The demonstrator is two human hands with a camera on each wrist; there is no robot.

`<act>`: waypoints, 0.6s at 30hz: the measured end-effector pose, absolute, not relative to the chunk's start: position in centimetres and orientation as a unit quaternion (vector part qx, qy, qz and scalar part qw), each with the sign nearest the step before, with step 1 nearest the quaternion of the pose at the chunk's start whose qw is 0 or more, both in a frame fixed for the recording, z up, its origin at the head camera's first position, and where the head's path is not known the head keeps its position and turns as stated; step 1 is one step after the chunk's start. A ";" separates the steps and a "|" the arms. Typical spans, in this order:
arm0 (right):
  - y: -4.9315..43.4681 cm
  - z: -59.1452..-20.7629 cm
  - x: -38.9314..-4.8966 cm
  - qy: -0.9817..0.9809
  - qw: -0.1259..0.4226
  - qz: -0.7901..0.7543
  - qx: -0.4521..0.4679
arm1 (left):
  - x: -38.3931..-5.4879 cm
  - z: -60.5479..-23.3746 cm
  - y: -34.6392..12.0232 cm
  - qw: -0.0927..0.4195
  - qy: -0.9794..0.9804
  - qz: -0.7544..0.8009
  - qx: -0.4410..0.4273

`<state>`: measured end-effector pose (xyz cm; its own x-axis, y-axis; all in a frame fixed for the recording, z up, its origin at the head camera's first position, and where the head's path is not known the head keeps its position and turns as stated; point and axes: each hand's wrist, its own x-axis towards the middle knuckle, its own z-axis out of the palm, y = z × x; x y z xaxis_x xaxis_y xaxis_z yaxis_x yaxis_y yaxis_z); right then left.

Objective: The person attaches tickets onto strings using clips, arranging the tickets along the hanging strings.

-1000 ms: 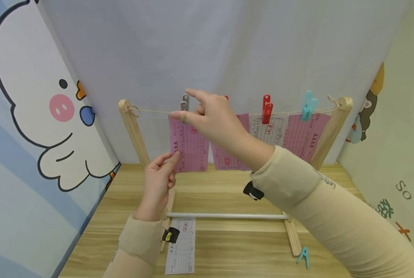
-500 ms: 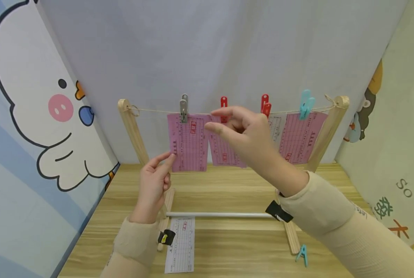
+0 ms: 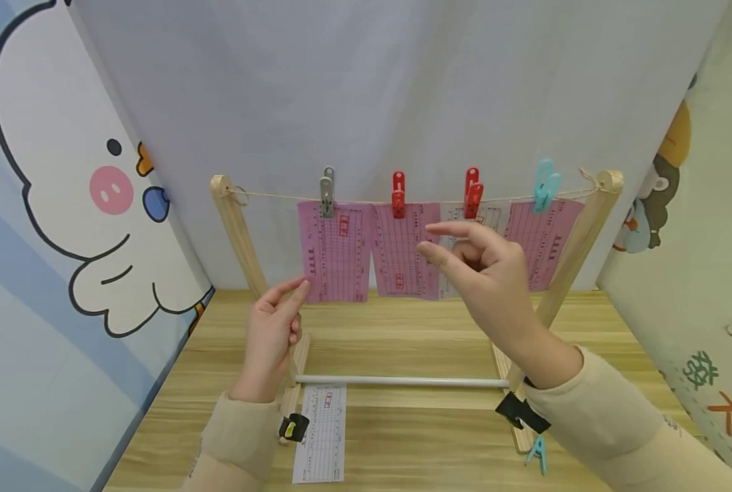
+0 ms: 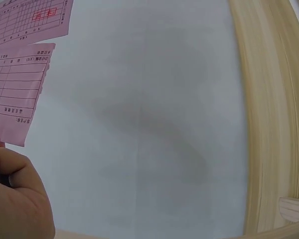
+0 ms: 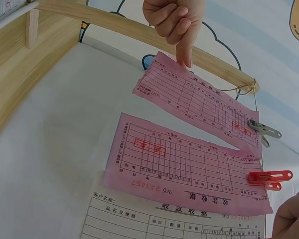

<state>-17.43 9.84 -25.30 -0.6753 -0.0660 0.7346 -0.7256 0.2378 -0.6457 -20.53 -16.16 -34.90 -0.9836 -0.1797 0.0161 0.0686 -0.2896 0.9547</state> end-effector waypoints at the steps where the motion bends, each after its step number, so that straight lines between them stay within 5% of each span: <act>1: 10.0 -25.5 -17.3 -0.728 0.296 0.556 0.269 | -20.5 -35.0 -16.2 0.077 -0.592 -0.800 0.049; 18: 13.4 -30.8 -16.3 -0.669 0.331 0.615 0.254 | -19.4 -37.0 -16.3 0.058 -0.609 -0.786 0.090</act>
<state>-16.28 13.42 -30.80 -0.6508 0.0676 0.7562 -0.7480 0.1135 -0.6539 -19.39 -16.34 -37.01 -0.9769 -0.2013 -0.0714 -0.0190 -0.2514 0.9677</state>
